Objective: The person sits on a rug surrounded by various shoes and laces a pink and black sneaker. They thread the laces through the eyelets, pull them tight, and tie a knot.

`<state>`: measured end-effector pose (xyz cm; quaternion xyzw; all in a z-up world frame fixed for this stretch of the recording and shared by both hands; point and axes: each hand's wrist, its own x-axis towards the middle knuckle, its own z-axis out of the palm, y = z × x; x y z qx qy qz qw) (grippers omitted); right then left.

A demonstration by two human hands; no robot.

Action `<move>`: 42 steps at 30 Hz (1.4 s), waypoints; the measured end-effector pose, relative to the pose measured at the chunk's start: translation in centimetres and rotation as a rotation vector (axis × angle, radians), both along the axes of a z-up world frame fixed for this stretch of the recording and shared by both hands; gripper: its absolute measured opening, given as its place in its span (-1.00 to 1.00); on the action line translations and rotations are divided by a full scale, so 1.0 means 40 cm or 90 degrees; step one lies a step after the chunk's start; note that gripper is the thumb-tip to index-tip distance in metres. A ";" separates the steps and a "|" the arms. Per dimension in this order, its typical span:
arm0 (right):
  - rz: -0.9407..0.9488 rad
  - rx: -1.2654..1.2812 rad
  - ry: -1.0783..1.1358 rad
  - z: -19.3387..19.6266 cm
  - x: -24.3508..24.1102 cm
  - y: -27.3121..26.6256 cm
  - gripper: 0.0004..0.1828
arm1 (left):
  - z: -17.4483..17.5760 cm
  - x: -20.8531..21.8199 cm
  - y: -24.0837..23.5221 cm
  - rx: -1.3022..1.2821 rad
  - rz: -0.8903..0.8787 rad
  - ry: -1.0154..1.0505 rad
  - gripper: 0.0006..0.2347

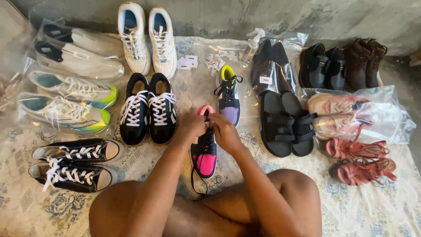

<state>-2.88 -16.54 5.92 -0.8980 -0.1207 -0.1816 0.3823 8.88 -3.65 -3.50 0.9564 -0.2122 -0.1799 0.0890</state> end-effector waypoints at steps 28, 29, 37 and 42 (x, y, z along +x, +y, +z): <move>0.297 -0.301 0.609 0.005 0.219 -0.075 -0.52 | 0.085 -0.081 0.120 -0.472 0.078 0.203 -0.73; 0.307 -0.261 0.608 0.000 0.222 -0.087 -0.56 | 0.098 -0.094 0.119 -0.484 0.077 0.170 -0.72; 0.313 -0.237 0.653 -0.098 0.277 -0.083 -0.68 | 0.125 -0.247 0.065 -0.608 0.191 0.062 -0.66; 0.334 -0.225 0.717 -0.110 0.302 -0.071 -0.66 | 0.043 -0.299 0.022 -0.587 0.280 0.019 0.03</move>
